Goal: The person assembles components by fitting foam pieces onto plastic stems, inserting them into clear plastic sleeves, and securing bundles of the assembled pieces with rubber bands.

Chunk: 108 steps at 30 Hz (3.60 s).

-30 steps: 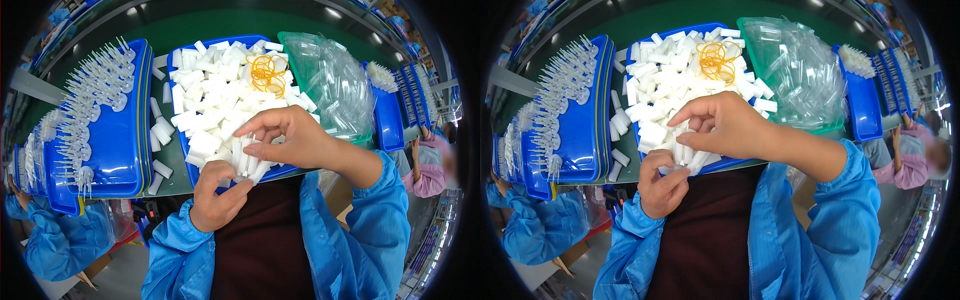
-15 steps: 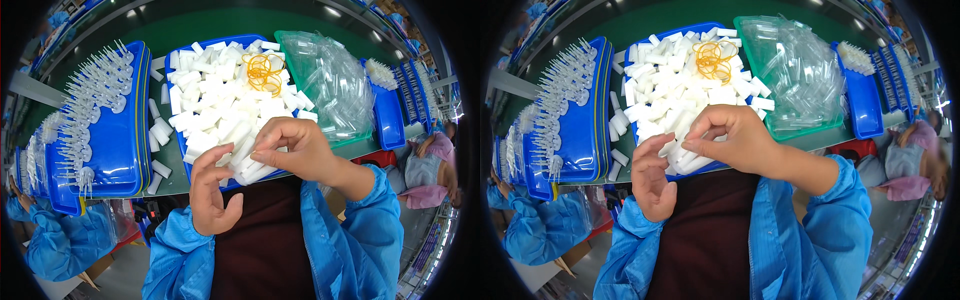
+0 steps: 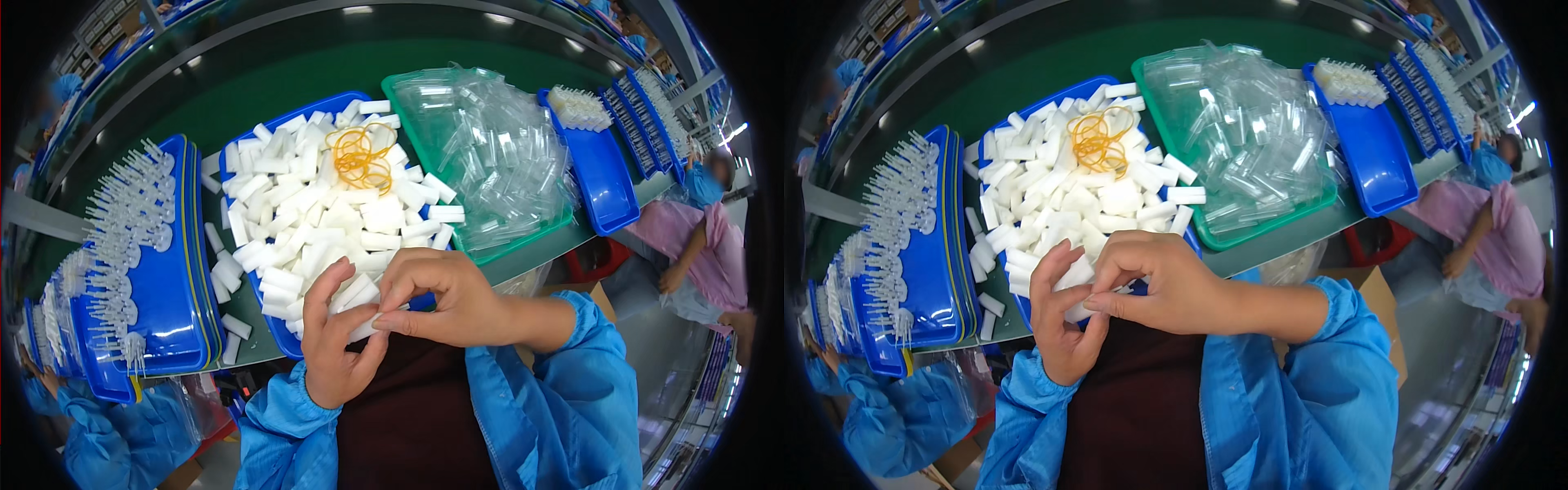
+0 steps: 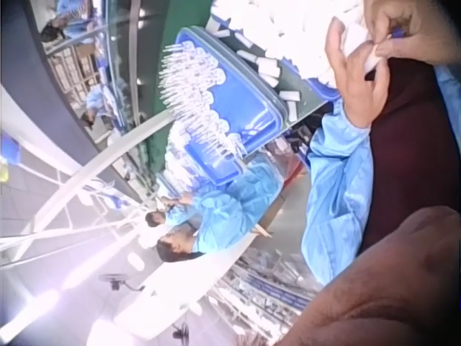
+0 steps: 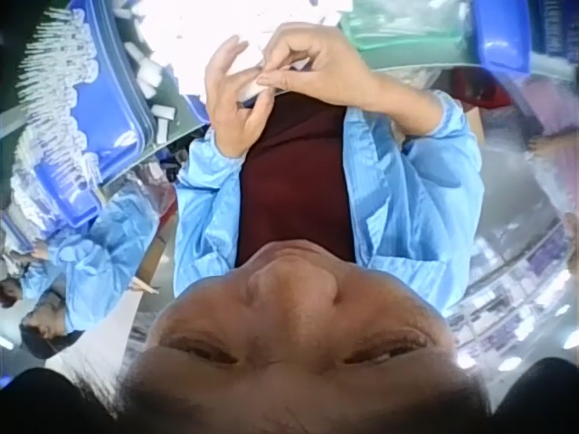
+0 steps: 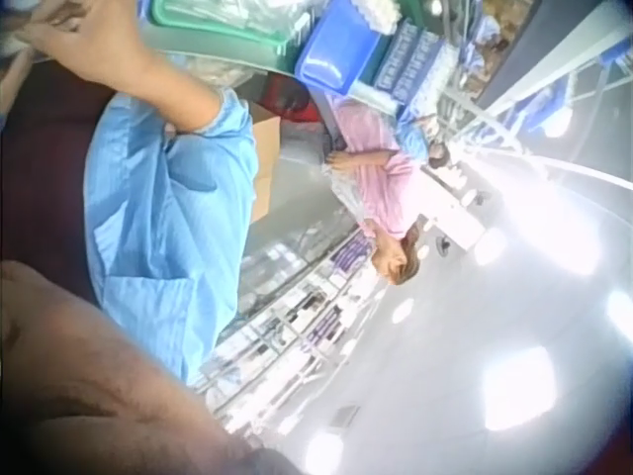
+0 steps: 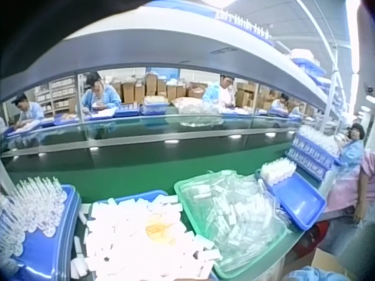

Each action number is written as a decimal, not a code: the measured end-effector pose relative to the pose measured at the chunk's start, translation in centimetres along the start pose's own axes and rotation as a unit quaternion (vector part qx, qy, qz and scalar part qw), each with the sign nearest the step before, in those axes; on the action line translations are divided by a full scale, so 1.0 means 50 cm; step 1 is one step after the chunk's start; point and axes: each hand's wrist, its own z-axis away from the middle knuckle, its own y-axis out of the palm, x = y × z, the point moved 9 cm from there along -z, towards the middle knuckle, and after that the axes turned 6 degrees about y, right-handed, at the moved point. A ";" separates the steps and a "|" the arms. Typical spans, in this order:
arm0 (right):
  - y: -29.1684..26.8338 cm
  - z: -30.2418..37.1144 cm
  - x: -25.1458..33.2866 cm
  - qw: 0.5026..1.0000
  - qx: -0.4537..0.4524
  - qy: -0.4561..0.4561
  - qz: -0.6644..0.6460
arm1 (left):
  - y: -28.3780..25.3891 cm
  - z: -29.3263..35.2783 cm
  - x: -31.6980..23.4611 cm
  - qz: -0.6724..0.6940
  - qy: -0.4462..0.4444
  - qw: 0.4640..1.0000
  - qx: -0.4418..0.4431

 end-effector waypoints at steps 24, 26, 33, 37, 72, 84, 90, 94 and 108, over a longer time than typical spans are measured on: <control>-0.339 -0.162 -0.074 0.647 -0.178 0.063 0.739 | 0.028 0.003 0.051 0.209 -0.141 0.968 -0.001; -0.329 -0.152 -0.049 0.651 -0.174 0.044 0.738 | 0.026 0.001 0.051 0.216 -0.143 0.966 -0.015; -0.207 -0.076 0.058 0.879 -0.090 -0.073 0.462 | 0.013 0.002 0.060 0.196 -0.152 0.968 -0.028; -0.135 -0.002 0.086 0.965 -0.049 -0.078 0.247 | 0.019 -0.005 0.058 0.188 -0.159 0.969 -0.010; -0.028 0.027 -0.098 0.940 -0.122 0.060 -0.313 | 0.022 -0.003 0.056 0.189 -0.162 0.968 -0.037; -0.034 0.016 -0.062 0.962 -0.116 0.057 -0.238 | 0.006 -0.001 0.052 0.100 -0.146 0.983 -0.050; -0.023 0.030 -0.080 0.937 -0.074 0.033 -0.339 | 0.000 -0.007 0.033 0.066 -0.097 0.992 -0.048; -0.033 0.034 -0.066 0.962 -0.112 0.010 -0.250 | 0.000 -0.005 0.031 0.064 -0.110 0.991 -0.039; -0.031 0.036 -0.062 0.987 -0.106 0.061 -0.104 | 0.028 0.026 0.018 0.020 -0.012 0.997 -0.071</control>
